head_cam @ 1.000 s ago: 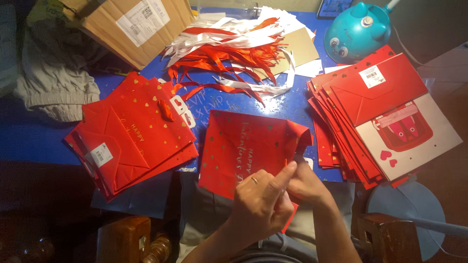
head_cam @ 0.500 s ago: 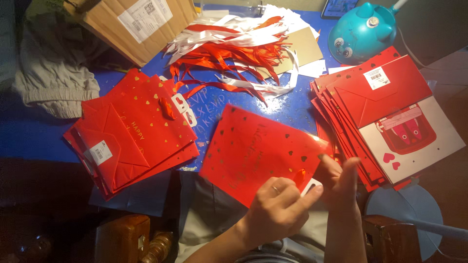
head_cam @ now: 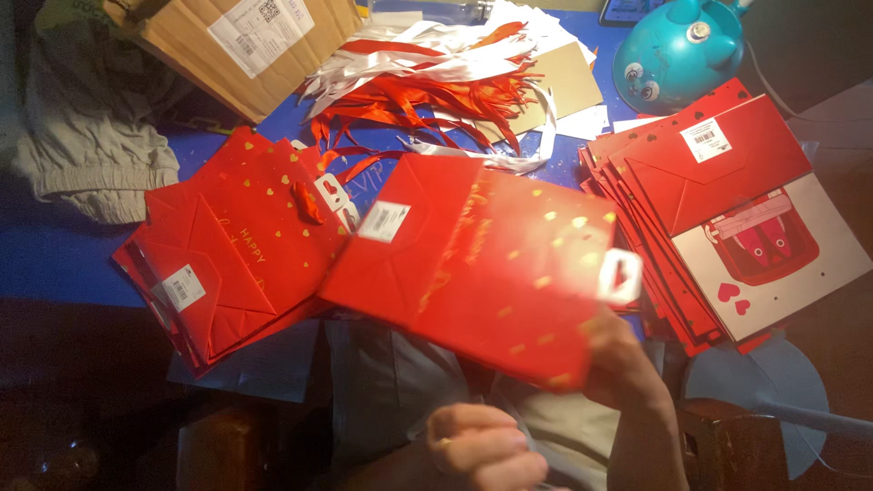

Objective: The person ties red and white ribbons onto red Valentine's Day gift bags. They thread the ribbon through the bag's hanging tab, pull it taut, and tie a knot or bow. The person handles multiple bags one at a time, stacking finished bags to the side.

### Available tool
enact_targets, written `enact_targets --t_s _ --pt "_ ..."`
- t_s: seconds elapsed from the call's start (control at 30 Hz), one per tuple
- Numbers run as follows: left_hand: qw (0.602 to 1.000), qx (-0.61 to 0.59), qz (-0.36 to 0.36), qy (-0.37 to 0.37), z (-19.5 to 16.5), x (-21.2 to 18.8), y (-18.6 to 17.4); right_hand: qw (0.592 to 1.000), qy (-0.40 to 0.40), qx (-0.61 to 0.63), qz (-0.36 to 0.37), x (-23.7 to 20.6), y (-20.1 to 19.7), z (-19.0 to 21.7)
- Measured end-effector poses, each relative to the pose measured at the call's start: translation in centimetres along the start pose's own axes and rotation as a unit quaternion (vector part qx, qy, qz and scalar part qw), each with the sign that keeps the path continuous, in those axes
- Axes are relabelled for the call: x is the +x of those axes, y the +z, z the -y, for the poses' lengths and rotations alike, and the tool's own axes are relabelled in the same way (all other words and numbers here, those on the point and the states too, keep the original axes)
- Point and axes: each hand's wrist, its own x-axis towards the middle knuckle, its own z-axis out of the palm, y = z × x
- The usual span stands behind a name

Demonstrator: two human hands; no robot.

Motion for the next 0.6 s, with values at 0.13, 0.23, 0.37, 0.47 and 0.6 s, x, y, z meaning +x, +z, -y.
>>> enact_targets --t_s 0.13,0.23,0.37,0.47,0.6 --pt "0.985 0.07 0.122 -0.103 3.0 -0.1 1.4 0.565 -0.365 -0.719 0.171 0.7 1.9 1.7" --pt "0.956 -0.001 0.063 -0.287 5.5 0.2 4.2 0.676 -0.248 -0.686 0.104 0.5 2.5 2.6" --pt "0.926 -0.014 0.165 -0.34 7.8 -0.1 6.8 0.683 -0.161 -0.71 -0.065 0.8 2.6 3.3" --pt "0.906 0.028 0.22 -0.359 8.0 -0.8 8.2 0.645 -0.169 -0.725 -0.171 1.3 2.7 4.2" --pt "0.899 0.1 0.24 -0.353 7.7 -1.8 9.9 0.575 -0.379 -0.715 -0.122 4.5 3.9 5.0"
